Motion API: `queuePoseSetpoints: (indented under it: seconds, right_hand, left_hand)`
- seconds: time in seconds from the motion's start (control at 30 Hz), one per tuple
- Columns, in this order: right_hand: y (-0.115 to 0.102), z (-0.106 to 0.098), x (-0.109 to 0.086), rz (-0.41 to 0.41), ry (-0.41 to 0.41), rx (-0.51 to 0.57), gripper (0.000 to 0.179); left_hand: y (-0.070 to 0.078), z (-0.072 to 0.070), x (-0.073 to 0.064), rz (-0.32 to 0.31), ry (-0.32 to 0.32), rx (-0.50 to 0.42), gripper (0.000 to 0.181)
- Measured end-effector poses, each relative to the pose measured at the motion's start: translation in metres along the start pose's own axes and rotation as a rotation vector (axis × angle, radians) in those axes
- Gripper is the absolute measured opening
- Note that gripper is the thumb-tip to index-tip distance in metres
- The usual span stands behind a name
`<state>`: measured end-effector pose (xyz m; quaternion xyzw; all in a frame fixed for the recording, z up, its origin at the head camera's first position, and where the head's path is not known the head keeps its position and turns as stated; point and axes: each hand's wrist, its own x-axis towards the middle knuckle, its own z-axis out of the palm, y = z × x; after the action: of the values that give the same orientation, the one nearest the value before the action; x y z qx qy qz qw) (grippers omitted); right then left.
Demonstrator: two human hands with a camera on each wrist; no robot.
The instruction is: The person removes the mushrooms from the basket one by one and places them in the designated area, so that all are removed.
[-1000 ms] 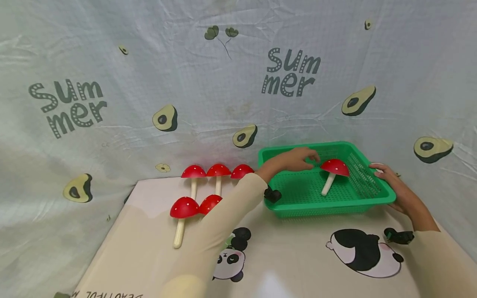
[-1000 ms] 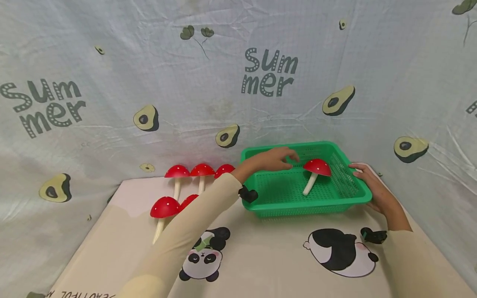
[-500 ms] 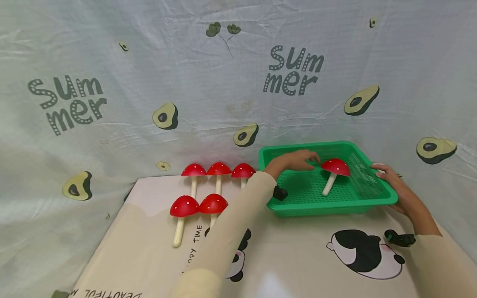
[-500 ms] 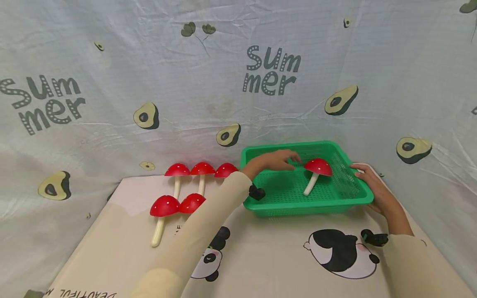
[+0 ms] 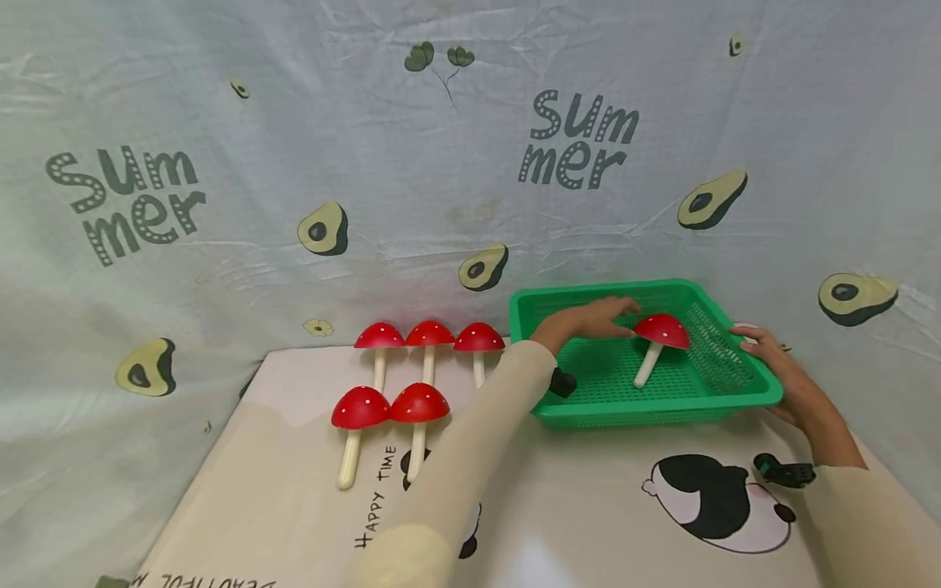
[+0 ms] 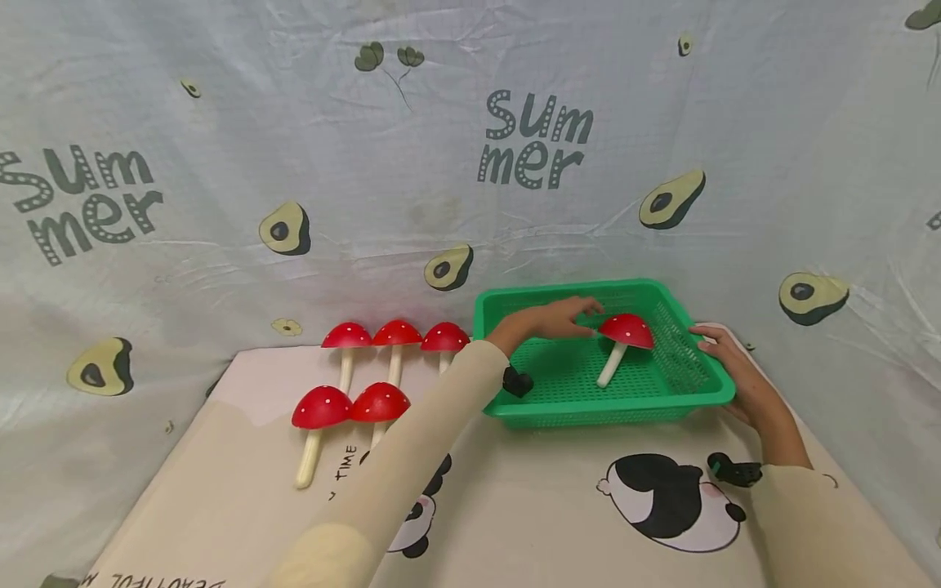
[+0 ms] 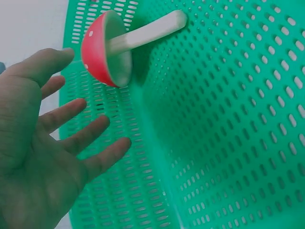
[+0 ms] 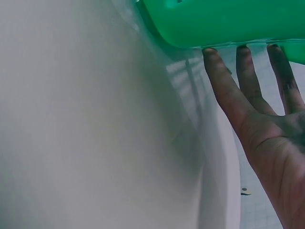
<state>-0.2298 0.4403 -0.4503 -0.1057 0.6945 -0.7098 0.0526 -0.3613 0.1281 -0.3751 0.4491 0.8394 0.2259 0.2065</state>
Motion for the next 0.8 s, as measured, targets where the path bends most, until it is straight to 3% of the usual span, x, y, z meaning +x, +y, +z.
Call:
queuePoseSetpoints:
  seconds: [0.23,0.4,0.57,0.8]
  right_hand:
    - [0.005,0.002,0.003,0.006,-0.019,0.017,0.032]
    - [0.004,0.001,0.005,0.001,-0.022,0.022,0.033]
    - [0.002,0.001,0.004,0.02,-0.004,0.017,0.032]
    - [0.001,-0.002,0.002,0.015,-0.006,0.02,0.033]
  left_hand:
    - [-0.007,0.01,0.005,-0.007,-0.025,-0.036,0.061]
    - [-0.006,0.013,0.013,0.025,-0.031,-0.047,0.068]
    - [0.0,0.018,0.021,0.066,-0.078,-0.018,0.072]
    - [0.013,0.026,0.021,-0.045,-0.067,0.047,0.068]
